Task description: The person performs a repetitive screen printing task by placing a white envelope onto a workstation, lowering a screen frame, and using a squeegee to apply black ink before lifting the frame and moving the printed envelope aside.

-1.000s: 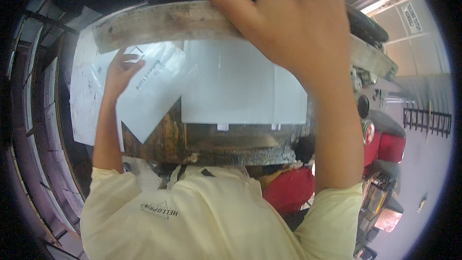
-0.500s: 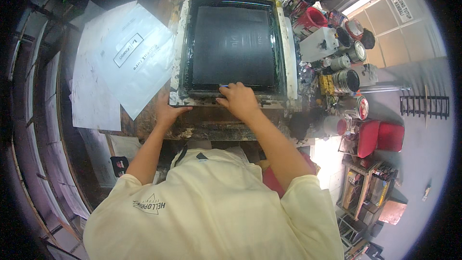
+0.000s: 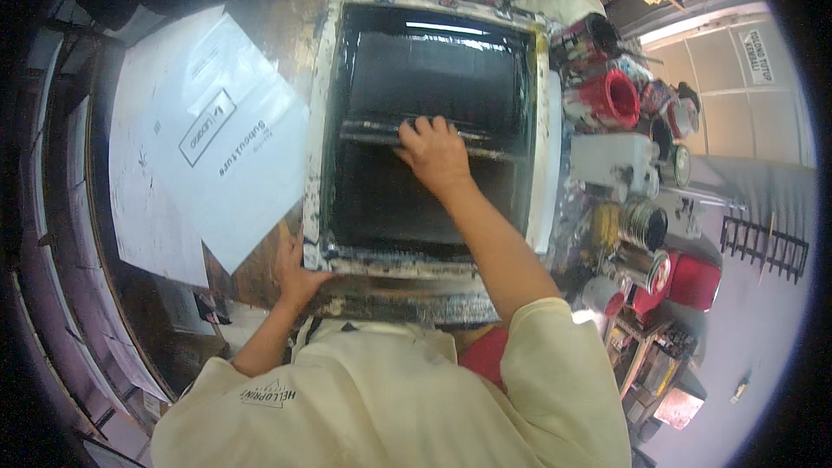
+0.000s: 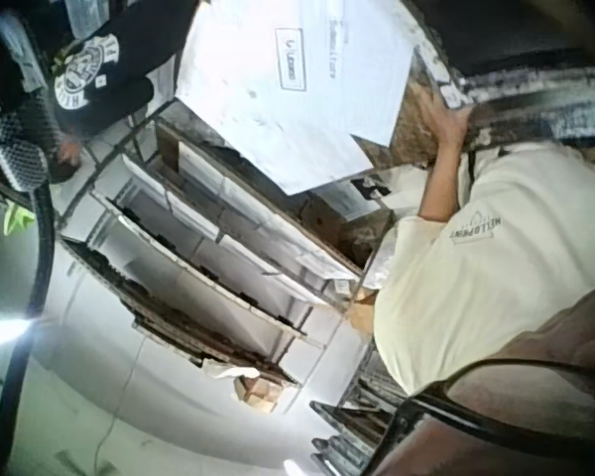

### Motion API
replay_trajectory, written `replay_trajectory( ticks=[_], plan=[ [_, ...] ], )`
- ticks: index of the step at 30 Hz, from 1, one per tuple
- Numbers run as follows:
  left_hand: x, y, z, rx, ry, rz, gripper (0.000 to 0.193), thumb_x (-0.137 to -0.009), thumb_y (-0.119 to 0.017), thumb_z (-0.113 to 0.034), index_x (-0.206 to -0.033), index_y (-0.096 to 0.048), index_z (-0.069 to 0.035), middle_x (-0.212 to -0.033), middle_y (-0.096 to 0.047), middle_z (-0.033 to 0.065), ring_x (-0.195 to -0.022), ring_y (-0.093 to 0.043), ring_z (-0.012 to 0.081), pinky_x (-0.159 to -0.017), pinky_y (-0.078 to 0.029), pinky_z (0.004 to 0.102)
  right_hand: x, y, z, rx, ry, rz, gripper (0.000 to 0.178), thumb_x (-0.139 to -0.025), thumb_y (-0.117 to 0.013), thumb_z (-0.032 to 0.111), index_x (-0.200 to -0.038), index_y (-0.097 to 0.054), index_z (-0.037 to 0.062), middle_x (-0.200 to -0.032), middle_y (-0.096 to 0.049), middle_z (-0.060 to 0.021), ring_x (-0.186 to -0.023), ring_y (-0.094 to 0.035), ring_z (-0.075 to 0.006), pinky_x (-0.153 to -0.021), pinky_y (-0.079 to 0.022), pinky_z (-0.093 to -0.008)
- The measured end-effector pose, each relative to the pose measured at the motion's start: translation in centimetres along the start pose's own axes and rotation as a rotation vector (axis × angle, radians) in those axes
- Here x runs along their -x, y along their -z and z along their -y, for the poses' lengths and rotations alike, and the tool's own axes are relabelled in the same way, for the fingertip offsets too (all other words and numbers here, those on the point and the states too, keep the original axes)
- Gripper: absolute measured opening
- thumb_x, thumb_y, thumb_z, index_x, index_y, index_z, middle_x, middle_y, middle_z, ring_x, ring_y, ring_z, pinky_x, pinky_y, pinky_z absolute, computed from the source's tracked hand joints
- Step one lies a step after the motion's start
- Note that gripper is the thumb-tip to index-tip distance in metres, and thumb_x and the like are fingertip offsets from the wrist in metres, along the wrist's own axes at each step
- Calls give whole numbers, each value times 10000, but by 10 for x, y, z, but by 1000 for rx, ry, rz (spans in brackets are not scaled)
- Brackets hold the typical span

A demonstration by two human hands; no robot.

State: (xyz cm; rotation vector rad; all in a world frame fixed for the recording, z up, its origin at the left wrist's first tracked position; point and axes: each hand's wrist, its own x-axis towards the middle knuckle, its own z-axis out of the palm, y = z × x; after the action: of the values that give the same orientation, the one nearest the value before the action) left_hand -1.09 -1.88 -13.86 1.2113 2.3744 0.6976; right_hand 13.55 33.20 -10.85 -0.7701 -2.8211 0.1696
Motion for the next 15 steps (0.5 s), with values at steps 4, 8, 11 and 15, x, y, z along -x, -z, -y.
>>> replay_trajectory(
  ticks=[4, 8, 11, 15],
  plan=[
    [-5, 2, -2, 38, 14, 24, 1236, -481, -1005, -482, -1568, -538, -122, -1029, -550, 110, -959, -581, 323, -838, -498, 450, -90, -6, -57, 64, 20, -98, 408, -804, -842, 305, -1144, -681, 146, -1012, -636, -63, -974, -636, -312, -800, -566, -441],
    [-11, 24, -15, 40, -118, -13, 1235, -541, -1003, -501, -1564, -502, -25, -1016, -627, 132, -924, -607, 320, -830, -496, 443, -141, 13, -91, -9, 22, 128, 335, -949, -714, 409, -1132, -687, 129, -1052, -702, -110, -1041, -689, -346, -816, -565, -493],
    [-15, 43, -34, 204, -63, 60, 1246, -579, -1013, -483, -1562, -460, 47, -1026, -742, 152, -927, -706, 325, -868, -532, 428, -179, 36, -117, -67, 10, 173, 345, -987, -658, 444, -1103, -698, 122, -1056, -751, -128, -1038, -709, -365, -853, -553, -521],
    [-12, 58, -49, 406, 5, 90, 1253, -581, -1032, -411, -1571, -428, 62, -1172, -762, 179, -1067, -750, 308, -935, -563, 393, -164, 24, -116, 69, -1, 62, 362, -968, -676, 466, -1128, -685, 141, -1038, -715, -90, -1039, -697, -344, -831, -568, -505]
  ],
)
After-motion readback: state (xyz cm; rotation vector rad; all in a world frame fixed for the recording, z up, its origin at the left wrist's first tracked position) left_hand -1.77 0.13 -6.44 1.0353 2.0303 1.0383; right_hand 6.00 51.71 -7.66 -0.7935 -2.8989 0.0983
